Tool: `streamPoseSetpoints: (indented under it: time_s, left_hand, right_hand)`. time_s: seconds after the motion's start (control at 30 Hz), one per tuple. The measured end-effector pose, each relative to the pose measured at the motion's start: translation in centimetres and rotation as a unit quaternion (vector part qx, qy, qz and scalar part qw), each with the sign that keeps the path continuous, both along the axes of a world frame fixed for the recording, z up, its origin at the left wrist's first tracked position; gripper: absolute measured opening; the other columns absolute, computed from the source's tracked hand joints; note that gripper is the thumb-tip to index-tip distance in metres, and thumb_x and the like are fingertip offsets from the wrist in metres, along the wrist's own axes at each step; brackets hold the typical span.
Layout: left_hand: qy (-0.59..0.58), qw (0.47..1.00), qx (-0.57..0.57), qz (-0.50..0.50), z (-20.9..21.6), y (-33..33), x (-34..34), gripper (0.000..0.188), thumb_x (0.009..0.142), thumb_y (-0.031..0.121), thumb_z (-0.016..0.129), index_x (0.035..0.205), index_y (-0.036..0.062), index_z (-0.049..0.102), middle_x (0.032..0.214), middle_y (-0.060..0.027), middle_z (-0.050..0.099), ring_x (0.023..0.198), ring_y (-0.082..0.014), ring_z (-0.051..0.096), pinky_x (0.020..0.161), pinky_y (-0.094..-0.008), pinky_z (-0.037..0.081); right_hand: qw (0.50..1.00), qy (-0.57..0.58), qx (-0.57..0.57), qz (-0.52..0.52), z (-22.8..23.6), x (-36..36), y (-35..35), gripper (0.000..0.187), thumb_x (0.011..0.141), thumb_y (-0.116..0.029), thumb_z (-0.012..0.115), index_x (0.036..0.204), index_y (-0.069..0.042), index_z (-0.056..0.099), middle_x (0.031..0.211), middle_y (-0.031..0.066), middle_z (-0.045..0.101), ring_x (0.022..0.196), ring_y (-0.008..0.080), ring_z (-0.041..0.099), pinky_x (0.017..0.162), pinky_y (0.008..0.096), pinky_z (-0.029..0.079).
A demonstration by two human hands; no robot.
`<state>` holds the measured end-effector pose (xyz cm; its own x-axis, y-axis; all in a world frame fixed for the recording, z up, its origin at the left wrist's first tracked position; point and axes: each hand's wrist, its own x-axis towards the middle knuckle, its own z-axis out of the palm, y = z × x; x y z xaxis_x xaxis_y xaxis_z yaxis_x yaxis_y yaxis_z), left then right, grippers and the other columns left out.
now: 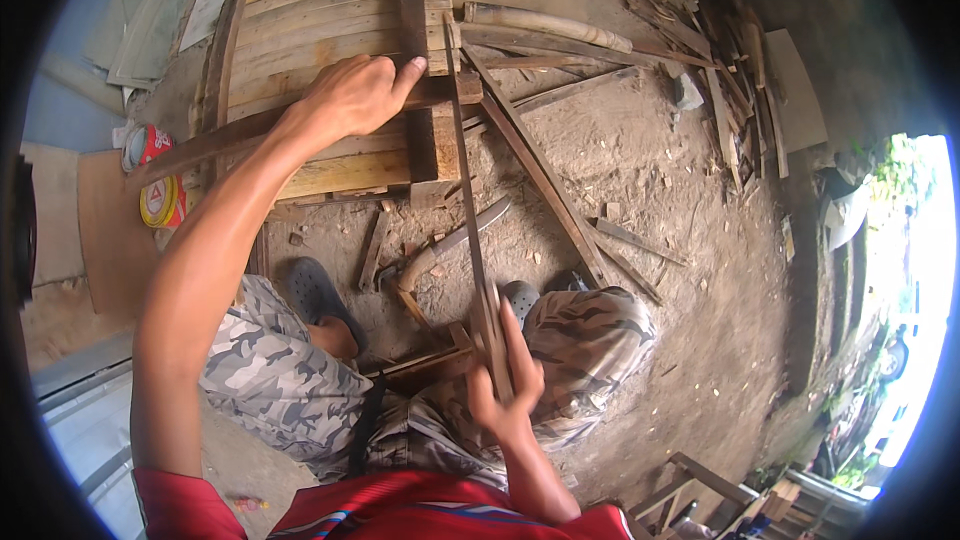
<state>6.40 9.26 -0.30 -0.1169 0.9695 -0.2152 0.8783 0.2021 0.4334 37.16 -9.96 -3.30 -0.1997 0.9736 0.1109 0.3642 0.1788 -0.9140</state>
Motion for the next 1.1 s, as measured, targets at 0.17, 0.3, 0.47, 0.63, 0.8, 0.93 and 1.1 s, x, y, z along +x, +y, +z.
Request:
streamPoseSetpoints:
  time_s: [0.17, 0.3, 0.47, 0.63, 0.8, 0.93, 1.1]
  left_hand:
    - [-0.009, 1.000, 0.017, -0.019, 0.2, -0.1, 0.5, 0.083, 0.108, 0.055, 0.023, 0.049, 0.0008, 0.046, 0.044, -0.0123, 0.045, 0.045, -0.0300, 0.051, 0.059, -0.0506, 0.050]
    - [0.002, 0.999, 0.046, -0.001, -0.4, -0.2, 0.1, 0.080, 0.109, 0.049, 0.027, 0.049, 0.0022, 0.051, 0.042, -0.0117, 0.044, 0.040, -0.0280, 0.048, 0.054, -0.0473, 0.050]
    - [0.031, 0.999, 0.028, 0.000, -0.8, -0.2, 0.0, 0.072, 0.110, 0.045, 0.029, 0.054, 0.0061, 0.054, 0.041, -0.0008, 0.040, 0.035, -0.0145, 0.035, 0.037, -0.0376, 0.039]
    - [0.006, 0.999, 0.027, 0.020, -0.9, 0.2, -0.1, 0.078, 0.107, 0.057, 0.027, 0.048, 0.0074, 0.044, 0.042, -0.0016, 0.032, 0.037, -0.0200, 0.029, 0.047, -0.0439, 0.042]
    - [0.023, 0.998, 0.064, -0.012, -0.3, -0.4, -0.3, 0.079, 0.109, 0.049, 0.030, 0.048, 0.0025, 0.049, 0.041, -0.0106, 0.042, 0.037, -0.0260, 0.042, 0.050, -0.0454, 0.046]
    - [0.038, 0.997, 0.068, -0.005, -0.3, 0.6, 0.0, 0.076, 0.109, 0.045, 0.032, 0.053, -0.0001, 0.057, 0.042, -0.0138, 0.049, 0.039, -0.0279, 0.051, 0.050, -0.0456, 0.048]
    - [0.032, 0.998, 0.044, 0.014, -0.3, 0.0, -0.3, 0.074, 0.109, 0.049, 0.030, 0.050, 0.0075, 0.048, 0.041, -0.0008, 0.035, 0.035, -0.0170, 0.033, 0.041, -0.0404, 0.040]
  right_hand:
    - [1.000, 0.006, 0.008, 0.008, 2.1, 2.4, -1.9, 0.066, 0.076, -0.001, 0.051, 0.140, 0.011, 0.049, 0.121, 0.0246, 0.069, 0.100, 0.0187, 0.071, 0.086, 0.0287, 0.053]
    - [0.996, 0.043, -0.067, 0.024, 4.8, -5.5, 8.7, 0.067, 0.078, 0.000, 0.052, 0.145, 0.002, 0.048, 0.125, 0.0213, 0.068, 0.108, 0.0153, 0.066, 0.092, 0.0270, 0.050]
    - [0.998, -0.018, -0.043, 0.032, 4.5, -3.4, 4.9, 0.066, 0.081, -0.001, 0.052, 0.147, 0.003, 0.046, 0.130, 0.0231, 0.065, 0.113, 0.0224, 0.066, 0.097, 0.0293, 0.048]
    - [0.998, -0.001, -0.051, 0.049, 8.4, 3.7, -3.2, 0.067, 0.077, 0.003, 0.047, 0.144, 0.012, 0.044, 0.130, 0.0269, 0.064, 0.111, 0.0243, 0.068, 0.093, 0.0306, 0.052]
    - [0.999, -0.008, 0.015, 0.048, 5.8, -3.9, 6.0, 0.065, 0.080, 0.000, 0.053, 0.144, 0.005, 0.047, 0.130, 0.0263, 0.064, 0.120, 0.0258, 0.064, 0.099, 0.0308, 0.048]
    - [0.997, 0.061, 0.035, 0.034, 3.3, -6.7, 10.2, 0.065, 0.081, -0.003, 0.057, 0.145, 0.004, 0.047, 0.128, 0.0253, 0.065, 0.119, 0.0265, 0.064, 0.100, 0.0310, 0.047]
    - [0.997, -0.044, 0.007, 0.068, 6.5, 0.9, -0.5, 0.068, 0.079, 0.002, 0.053, 0.146, 0.007, 0.044, 0.126, 0.0218, 0.067, 0.102, 0.0204, 0.070, 0.091, 0.0306, 0.052]
